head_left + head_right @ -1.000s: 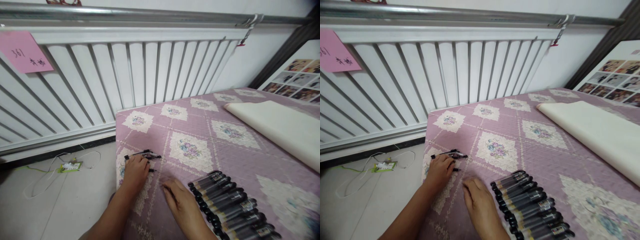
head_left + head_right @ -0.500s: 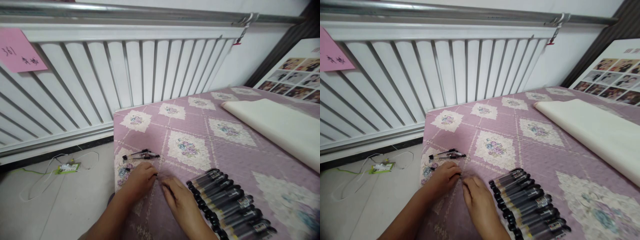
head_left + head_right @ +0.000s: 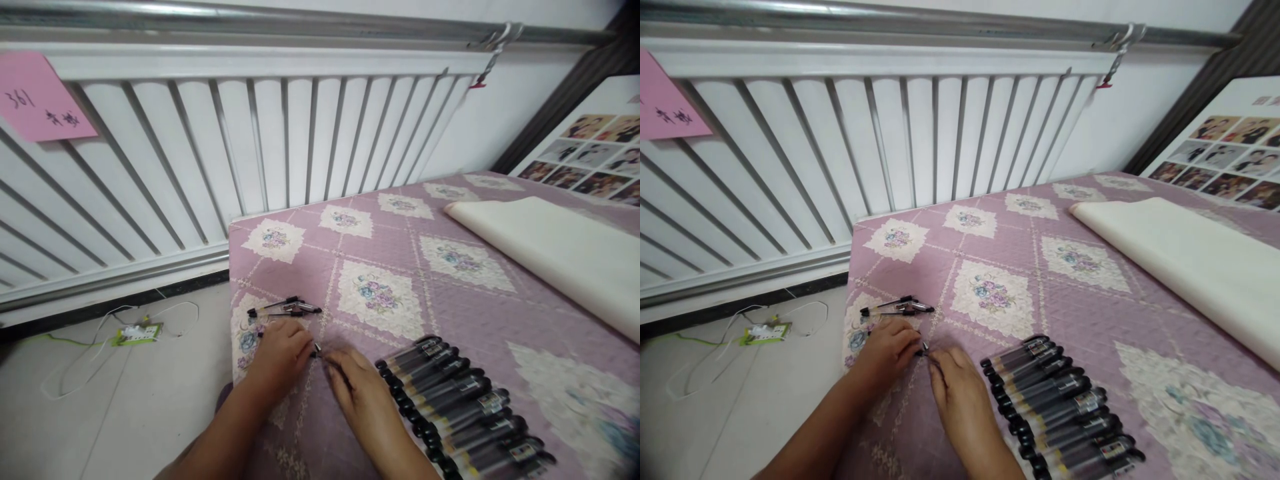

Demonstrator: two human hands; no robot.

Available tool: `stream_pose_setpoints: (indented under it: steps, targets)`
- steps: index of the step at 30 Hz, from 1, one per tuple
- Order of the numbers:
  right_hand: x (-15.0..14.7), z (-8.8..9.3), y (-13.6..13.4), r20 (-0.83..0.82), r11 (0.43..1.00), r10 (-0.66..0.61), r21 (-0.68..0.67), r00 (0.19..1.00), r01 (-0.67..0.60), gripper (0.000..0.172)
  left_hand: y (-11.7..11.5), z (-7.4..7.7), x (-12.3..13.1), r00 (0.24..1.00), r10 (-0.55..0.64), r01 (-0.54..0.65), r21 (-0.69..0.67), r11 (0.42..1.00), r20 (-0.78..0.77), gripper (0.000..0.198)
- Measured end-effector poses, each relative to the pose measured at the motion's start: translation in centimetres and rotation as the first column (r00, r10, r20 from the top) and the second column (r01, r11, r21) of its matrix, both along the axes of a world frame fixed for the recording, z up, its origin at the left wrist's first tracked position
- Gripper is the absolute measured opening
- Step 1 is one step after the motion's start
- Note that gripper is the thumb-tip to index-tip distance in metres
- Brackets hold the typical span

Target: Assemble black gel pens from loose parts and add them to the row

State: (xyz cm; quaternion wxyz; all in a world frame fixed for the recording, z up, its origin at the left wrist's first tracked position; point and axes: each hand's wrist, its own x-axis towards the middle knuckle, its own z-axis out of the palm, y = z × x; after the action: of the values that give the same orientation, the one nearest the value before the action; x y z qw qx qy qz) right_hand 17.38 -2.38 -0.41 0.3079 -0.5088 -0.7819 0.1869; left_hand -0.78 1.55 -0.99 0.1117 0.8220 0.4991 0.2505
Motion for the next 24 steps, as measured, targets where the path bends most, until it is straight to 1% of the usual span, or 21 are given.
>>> stream_pose_setpoints:
  steps: [4,6,8,10,13,16,19,24]
  targets:
    - [0.1,-0.2,0.2,0.042,1.000,-0.025,0.010,0.999,0.025,0.021,-0.5,0.5,0.4,0.993,-0.012,0.006,-0.049,0.999,-0.120,0.007]
    - [0.1,-0.3,0.2,0.073,1.000,-0.024,0.019,0.997,0.022,0.023,-0.7,0.6,0.3,0.987,-0.016,0.006,-0.066,0.998,-0.157,0.009]
    - [0.1,-0.5,0.2,0.110,1.000,-0.009,0.028,0.994,0.006,0.029,-0.8,0.7,0.1,0.981,-0.013,-0.003,-0.079,0.997,-0.191,0.009]
    - [-0.1,-0.8,0.2,0.152,1.000,0.014,0.021,0.988,-0.017,0.038,-0.9,0.8,-0.1,0.977,-0.005,-0.014,-0.088,0.996,-0.213,0.006]
    - [-0.5,-1.1,0.0,0.230,0.998,0.051,-0.044,0.972,-0.042,0.054,-1.0,0.8,-0.3,0.974,-0.013,-0.012,-0.106,0.994,-0.228,0.006]
    - [-0.8,-1.0,-0.1,0.303,0.991,0.084,-0.121,0.949,-0.049,0.059,-1.1,0.6,-0.3,0.971,-0.039,0.009,-0.128,0.992,-0.235,0.009]
    - [-0.8,-0.8,0.0,0.340,0.991,0.080,-0.126,0.937,-0.039,0.054,-1.1,0.5,-0.2,0.968,-0.058,0.023,-0.142,0.990,-0.243,0.007]
    - [-0.3,-0.6,0.5,0.326,1.000,0.014,-0.013,0.945,-0.011,0.033,-1.2,0.6,-0.1,0.968,-0.063,0.025,-0.156,0.988,-0.243,0.004]
